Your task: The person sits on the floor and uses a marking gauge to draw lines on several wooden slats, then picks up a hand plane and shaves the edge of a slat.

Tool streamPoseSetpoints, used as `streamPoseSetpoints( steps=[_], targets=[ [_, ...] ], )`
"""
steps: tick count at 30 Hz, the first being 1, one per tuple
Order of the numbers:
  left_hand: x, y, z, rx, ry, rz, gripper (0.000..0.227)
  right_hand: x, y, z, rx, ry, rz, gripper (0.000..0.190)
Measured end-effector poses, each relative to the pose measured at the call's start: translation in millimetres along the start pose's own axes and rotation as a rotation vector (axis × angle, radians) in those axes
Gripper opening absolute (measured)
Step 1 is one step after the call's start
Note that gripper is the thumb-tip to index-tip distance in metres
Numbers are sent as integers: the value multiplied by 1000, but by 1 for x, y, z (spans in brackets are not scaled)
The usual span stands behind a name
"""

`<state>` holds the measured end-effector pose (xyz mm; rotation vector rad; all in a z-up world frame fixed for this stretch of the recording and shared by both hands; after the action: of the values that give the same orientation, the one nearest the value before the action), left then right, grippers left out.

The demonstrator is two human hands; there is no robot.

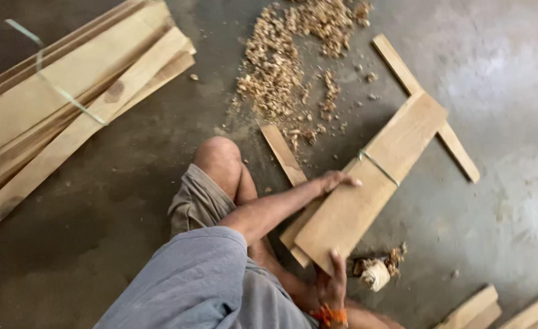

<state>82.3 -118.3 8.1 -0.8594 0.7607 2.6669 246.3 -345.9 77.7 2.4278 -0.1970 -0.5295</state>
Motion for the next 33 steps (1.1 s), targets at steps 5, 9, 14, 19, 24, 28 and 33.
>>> streamPoseSetpoints(
  steps=[5,9,14,19,24,28,33],
  targets=[
    [-9,41,-19,-28,207,-18,59,9,36,-21,111,177,-4,72],
    [13,81,-30,-179,423,-28,50,-1,43,-30,166,358,-95,80],
    [90,133,9,-527,482,61,44,-88,79,-40,166,548,-377,89],
    [205,274,73,-775,299,348,38,-203,111,-13,277,591,-883,95],
    [313,461,70,-902,241,797,34,-241,62,0,406,904,-809,82],
    [379,618,13,-897,288,1129,49,-212,-6,-5,445,1007,-650,73],
    [391,779,-81,-826,497,1249,66,-166,-86,-11,416,949,-553,74]
  ],
)
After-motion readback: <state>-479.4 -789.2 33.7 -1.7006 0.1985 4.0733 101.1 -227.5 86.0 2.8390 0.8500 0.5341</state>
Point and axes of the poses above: each hand's wrist, its own y-axis away from the middle knuckle, its own x-axis out of the back of the hand, z = x × y, the point moved 2 cm from there along -y, towards the middle knuckle
